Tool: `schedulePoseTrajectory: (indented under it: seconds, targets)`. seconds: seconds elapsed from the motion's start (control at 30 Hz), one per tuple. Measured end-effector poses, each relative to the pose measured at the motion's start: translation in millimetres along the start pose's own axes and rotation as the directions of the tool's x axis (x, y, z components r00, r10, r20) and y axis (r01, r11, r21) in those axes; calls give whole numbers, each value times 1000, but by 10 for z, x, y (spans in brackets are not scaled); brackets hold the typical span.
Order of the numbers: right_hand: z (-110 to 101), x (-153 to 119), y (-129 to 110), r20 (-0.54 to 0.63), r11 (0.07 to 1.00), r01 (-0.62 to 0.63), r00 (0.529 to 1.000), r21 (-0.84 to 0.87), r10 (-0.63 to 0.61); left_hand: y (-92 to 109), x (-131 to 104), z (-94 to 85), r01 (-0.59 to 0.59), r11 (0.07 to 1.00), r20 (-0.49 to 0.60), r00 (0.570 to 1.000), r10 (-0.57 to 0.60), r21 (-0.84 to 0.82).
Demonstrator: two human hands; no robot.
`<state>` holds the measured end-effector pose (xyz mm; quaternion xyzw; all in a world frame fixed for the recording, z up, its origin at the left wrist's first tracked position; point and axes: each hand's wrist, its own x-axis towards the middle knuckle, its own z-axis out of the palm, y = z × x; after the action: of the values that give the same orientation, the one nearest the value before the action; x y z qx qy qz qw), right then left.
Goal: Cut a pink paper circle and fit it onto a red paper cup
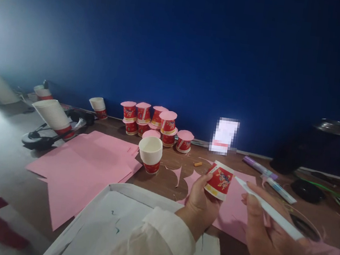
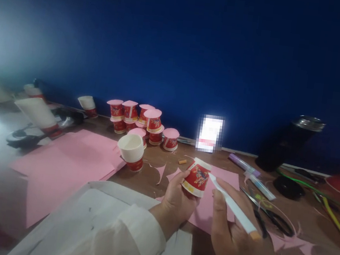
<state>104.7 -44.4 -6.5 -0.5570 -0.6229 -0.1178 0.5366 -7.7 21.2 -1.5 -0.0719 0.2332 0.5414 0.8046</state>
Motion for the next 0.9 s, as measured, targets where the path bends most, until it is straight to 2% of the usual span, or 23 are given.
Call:
schedulePoseTrajectory:
  seconds: [0.2,0.47,0.63,0.77,0.9]
  targets:
    - [1,12,-56,-20,999,-26,999,-29,25,6,-23,-10,37,999,85,996,-38,14]
    - [10,36,-76,-7,999,-35,999,39,36,0,-37,8,18,999,94,995,-22,40]
    - [1,83,-127,28,999,37,999,-9,-37,0,-69,25,10,997,97,995,-18,75]
    - [11,117,-168,23,989,124,992,-85,-123,-4,-73,16,-4,996,94,996,-4,89]
    - [28,139,-180,13,980,154,988,-126,-153,-11,-81,28,-29,996,96,995,21,81]
